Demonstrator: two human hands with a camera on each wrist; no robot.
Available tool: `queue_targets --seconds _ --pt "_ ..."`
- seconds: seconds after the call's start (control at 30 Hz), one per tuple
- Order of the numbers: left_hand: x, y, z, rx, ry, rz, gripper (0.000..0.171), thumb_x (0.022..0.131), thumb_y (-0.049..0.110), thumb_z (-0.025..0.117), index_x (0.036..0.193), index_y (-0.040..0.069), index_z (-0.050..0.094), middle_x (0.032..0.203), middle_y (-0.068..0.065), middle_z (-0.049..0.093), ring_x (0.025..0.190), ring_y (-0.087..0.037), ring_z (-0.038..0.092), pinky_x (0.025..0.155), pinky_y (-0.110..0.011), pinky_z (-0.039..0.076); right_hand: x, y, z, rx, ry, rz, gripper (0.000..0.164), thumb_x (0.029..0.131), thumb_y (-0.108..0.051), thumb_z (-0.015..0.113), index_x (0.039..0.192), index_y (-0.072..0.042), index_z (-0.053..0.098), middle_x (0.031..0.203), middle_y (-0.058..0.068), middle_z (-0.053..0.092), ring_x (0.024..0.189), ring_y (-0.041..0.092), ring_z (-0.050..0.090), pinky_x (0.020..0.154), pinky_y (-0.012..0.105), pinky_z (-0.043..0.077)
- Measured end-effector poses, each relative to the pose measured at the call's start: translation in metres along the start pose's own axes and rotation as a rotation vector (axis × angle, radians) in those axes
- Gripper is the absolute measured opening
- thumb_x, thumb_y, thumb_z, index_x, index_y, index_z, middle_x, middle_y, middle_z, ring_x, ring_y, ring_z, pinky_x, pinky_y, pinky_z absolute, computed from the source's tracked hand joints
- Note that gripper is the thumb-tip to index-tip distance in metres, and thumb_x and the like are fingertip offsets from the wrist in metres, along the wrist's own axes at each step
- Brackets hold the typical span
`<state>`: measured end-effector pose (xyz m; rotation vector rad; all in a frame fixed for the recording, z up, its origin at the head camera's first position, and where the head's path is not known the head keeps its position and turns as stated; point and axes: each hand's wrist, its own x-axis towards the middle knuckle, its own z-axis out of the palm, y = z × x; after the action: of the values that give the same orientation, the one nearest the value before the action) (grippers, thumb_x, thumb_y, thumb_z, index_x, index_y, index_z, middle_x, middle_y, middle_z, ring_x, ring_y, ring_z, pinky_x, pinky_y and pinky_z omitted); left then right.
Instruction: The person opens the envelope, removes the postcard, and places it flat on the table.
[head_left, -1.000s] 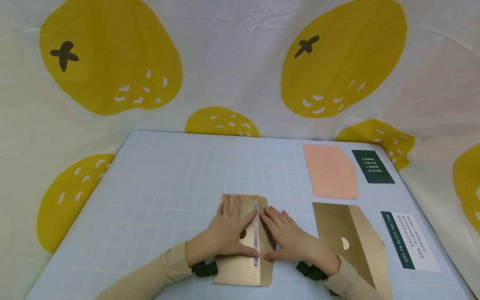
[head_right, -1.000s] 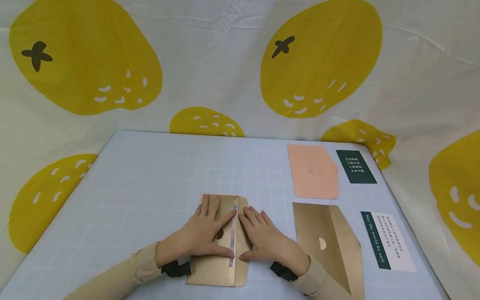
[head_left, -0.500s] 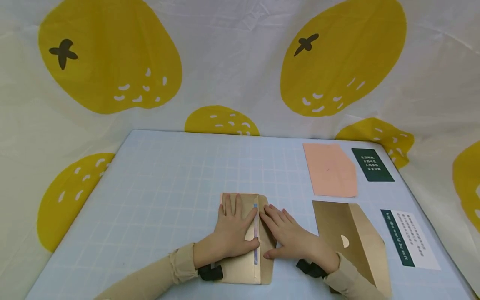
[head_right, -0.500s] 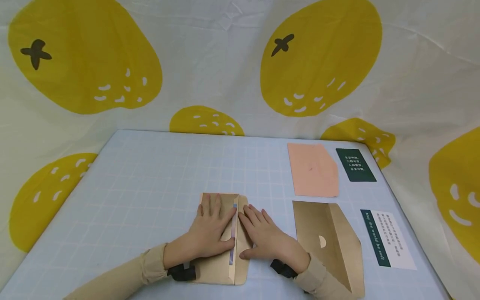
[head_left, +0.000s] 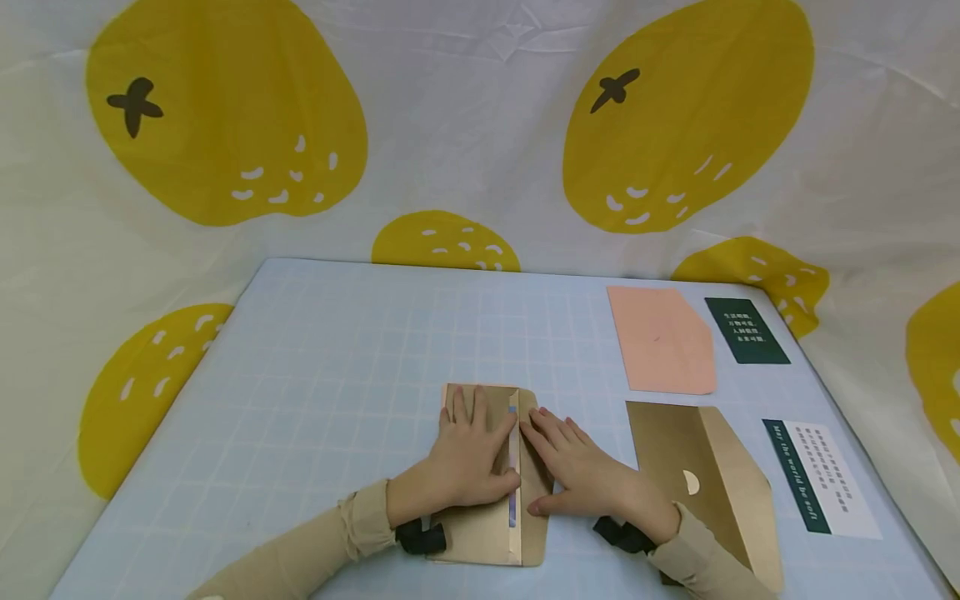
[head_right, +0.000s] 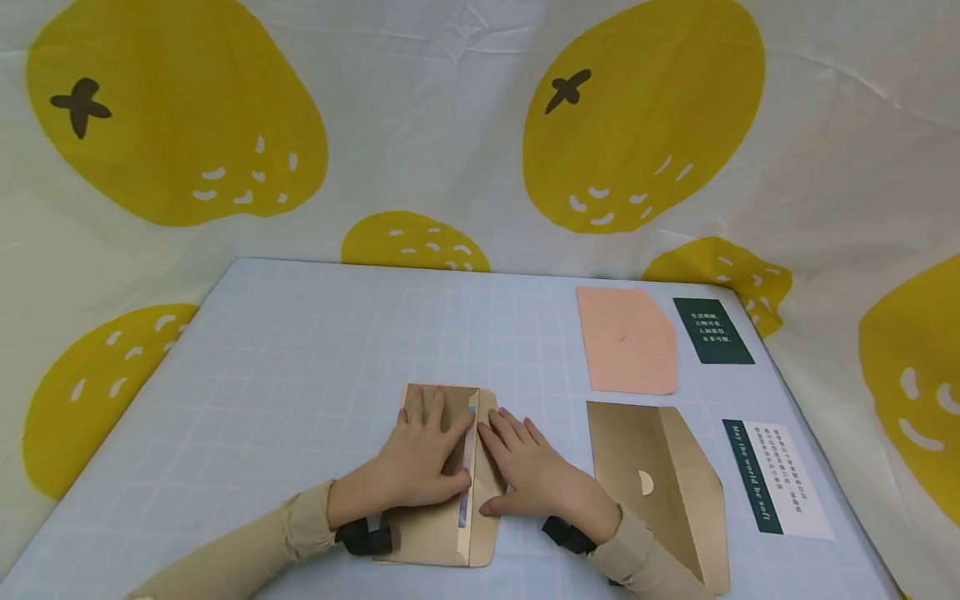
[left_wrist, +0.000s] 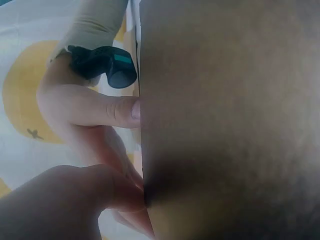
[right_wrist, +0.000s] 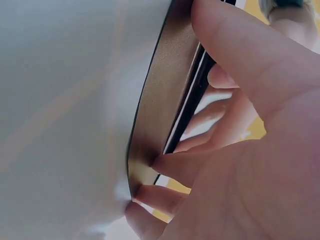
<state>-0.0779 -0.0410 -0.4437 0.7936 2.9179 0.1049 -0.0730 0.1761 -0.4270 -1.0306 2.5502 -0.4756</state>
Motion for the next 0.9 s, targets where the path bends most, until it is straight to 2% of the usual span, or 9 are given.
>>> queue_targets --seconds 0.17,0.3,0.4,0.53,0.73,0.9 --pt "0.0012 -0.0015 -0.0042 -0.064 -0.011 0.003 0.078 0.086 0.06 0.05 0.153 0.023 0.039 0.153 -0.035 0.024 0.134 -0.067 0.019 0.093 -0.074 0.036 0.0003 0.0003 -0.0006 -0.006 -0.011 0.009 0.101 0.088 -0.051 0.071 0.156 0.003 0.02 0.163 0.023 0.011 0.15 0.037 0.007 0.115 0.059 0.014" --pt "0.0018 -0.0024 -0.0043 -0.113 0.002 0.009 0.075 0.083 0.059 0.054 0.152 0.029 0.042 0.153 -0.035 0.026 0.133 -0.068 0.019 0.091 -0.075 0.037 0.0006 0.0009 -0.0005 -0.01 -0.016 0.01 0.102 0.087 -0.052 0.071 0.157 0.001 0.019 0.163 0.022 0.011 0.15 0.036 0.008 0.115 0.059 0.014" --pt "0.002 -0.0022 -0.0036 -0.11 0.004 0.017 0.076 0.082 0.059 0.056 0.151 0.033 0.041 0.152 -0.035 0.026 0.132 -0.069 0.019 0.089 -0.075 0.038 0.0003 0.0017 -0.0001 -0.018 -0.021 0.012 0.102 0.087 -0.053 0.071 0.157 0.0 0.019 0.163 0.022 0.012 0.15 0.036 0.008 0.115 0.059 0.013" --pt "0.0021 -0.0021 -0.0042 -0.083 -0.005 0.024 0.081 0.08 0.064 0.057 0.153 0.034 0.037 0.152 -0.036 0.026 0.132 -0.069 0.02 0.088 -0.074 0.04 -0.0002 0.0035 0.0011 -0.027 -0.023 0.014 0.103 0.086 -0.055 0.07 0.156 0.002 0.019 0.163 0.022 0.012 0.151 0.035 0.008 0.115 0.059 0.014" --pt "0.0011 -0.0048 -0.0081 -0.163 0.001 0.039 0.076 0.082 0.059 0.059 0.152 0.034 0.041 0.153 -0.034 0.027 0.131 -0.071 0.018 0.088 -0.076 0.038 0.0 0.006 0.0011 -0.013 -0.021 0.017 0.105 0.086 -0.06 0.067 0.156 0.002 0.018 0.163 0.021 0.011 0.151 0.034 0.007 0.115 0.059 0.014" --pt "0.0007 -0.0054 -0.0085 -0.139 -0.006 0.048 0.076 0.084 0.06 0.058 0.152 0.032 0.04 0.154 -0.032 0.027 0.131 -0.07 0.019 0.089 -0.075 0.038 0.0002 0.0055 0.0006 -0.003 -0.024 0.019 0.105 0.086 -0.058 0.068 0.156 0.002 0.019 0.163 0.021 0.011 0.151 0.034 0.008 0.115 0.06 0.013"
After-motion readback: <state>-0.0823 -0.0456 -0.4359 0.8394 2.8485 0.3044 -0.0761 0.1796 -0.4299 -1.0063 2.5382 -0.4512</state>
